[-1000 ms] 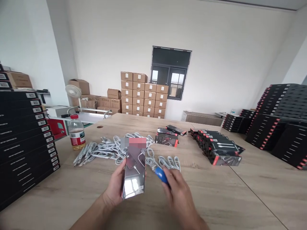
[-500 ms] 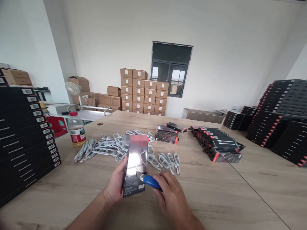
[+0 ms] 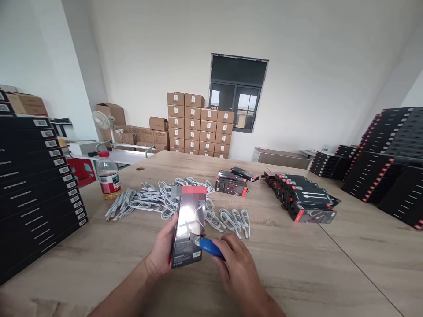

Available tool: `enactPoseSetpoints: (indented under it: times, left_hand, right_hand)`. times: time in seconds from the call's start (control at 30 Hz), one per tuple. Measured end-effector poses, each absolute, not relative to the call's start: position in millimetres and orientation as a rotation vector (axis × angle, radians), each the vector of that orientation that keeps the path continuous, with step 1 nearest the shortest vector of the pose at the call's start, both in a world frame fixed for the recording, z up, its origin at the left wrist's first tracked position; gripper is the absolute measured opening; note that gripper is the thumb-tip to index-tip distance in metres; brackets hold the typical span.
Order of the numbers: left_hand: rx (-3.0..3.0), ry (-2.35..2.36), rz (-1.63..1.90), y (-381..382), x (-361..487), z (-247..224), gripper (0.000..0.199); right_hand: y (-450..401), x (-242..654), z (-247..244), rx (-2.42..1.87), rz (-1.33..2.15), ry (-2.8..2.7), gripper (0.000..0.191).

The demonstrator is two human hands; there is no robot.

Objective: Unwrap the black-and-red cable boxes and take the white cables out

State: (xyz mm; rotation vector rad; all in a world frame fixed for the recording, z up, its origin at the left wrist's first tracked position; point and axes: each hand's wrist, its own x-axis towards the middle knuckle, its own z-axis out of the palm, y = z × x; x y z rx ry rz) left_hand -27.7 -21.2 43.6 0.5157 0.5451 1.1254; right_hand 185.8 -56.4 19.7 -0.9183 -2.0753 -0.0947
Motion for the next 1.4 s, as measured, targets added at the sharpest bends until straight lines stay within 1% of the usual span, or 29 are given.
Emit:
enactPoseSetpoints:
  times: [0.4,0.67,0.83,1.03,1.2,1.4]
  left_hand:
    - [0.522,0.54,1.136,-20,-27,43,0.051]
    - [0.483,0.605,1.128,-25,-21,44,0.047]
    - [0.477,0.586,1.046,-29,-9,46,0.058]
    - [0.499,0.569,1.098,-26,-19,53,0.066]
    - [0.575,0.574,1.127,-23,-26,52,0.062]
    - [0.595,0.615,1.105,-25,-26,49,0.065]
  right_hand:
    - [-57,188,21,-0.921,-0.094,-2.086,0.032]
    - [-55,186,20,-0.952,-0.082,-2.034,0.032]
    - [-56,188,21,-1.001,-0.046,-1.952,0.033]
    - [-56,195,24,-0.936,-0.079,-2.008,0.033]
    - [-55,194,22,-0.895,-0.122,-2.037,0.032]
    - [-54,193,18,-0.894,-0.159,-2.048,0.03]
